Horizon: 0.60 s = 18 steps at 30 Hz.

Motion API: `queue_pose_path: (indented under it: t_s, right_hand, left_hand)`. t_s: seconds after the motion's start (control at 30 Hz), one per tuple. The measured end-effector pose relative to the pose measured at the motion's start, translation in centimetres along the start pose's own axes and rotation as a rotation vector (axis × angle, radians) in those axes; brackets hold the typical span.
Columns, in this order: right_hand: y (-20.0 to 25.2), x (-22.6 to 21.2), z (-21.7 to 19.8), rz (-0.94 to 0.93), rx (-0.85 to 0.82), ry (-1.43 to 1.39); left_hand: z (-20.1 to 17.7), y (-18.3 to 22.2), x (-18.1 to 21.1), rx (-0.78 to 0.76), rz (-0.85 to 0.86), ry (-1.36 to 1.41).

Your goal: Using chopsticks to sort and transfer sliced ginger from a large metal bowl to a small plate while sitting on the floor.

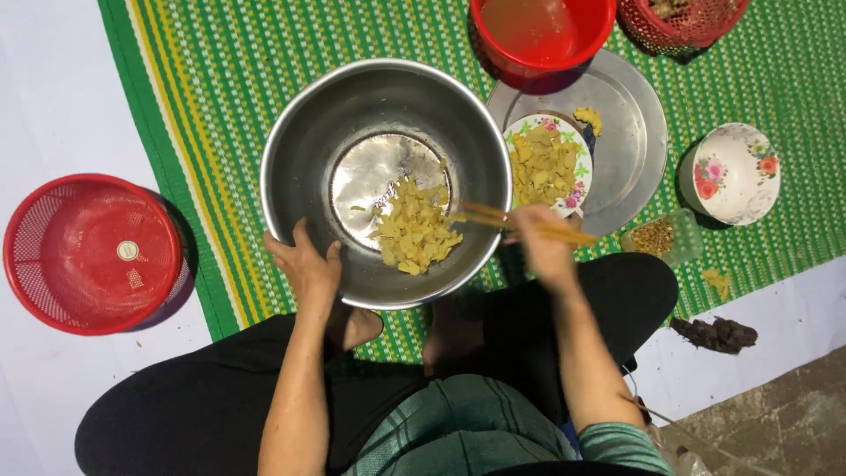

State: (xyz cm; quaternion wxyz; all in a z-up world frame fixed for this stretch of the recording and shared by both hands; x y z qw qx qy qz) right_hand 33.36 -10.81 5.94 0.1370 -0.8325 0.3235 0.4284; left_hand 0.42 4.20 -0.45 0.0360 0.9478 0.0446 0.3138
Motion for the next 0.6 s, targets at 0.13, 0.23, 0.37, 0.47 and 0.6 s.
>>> queue_pose_path:
  t_s: [0.13, 0.23, 0.37, 0.47, 0.6]
  right_hand:
    - [1.0, -0.3, 7.6, -0.072, -0.136, -0.189]
    - [1.6, -1.8, 9.2, -0.204, -0.176, -0.215]
    - [2.0, -3.9, 6.0, -0.24, -0.146, -0.141]
    - [1.6, -3.5, 4.5, -0.256, -0.107, -0.135]
    - [2.0, -5.0, 5.8, -0.312, -0.135, -0.207]
  left_hand:
    - [0.1, 0.0, -0.3, 0.006, -0.003, 0.009]
    - [-0.1, 0.0, -0.2, 0.004, -0.007, 0.018]
    - [-0.5, -0.2, 0.0, -0.01, -0.038, 0.046]
    - [-0.1, -0.2, -0.1, -0.014, -0.033, 0.053]
    - [-0.4, -0.2, 0.1, -0.026, -0.043, 0.059]
Point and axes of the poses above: each hand's wrist, its own y-axis away from the middle knuckle, its own z-axis out of the palm, x = y × z, the point moved 5 cm from there along -y, towards the middle knuckle, and after that the axes turned 6 degrees about x, right-handed, at the moved point
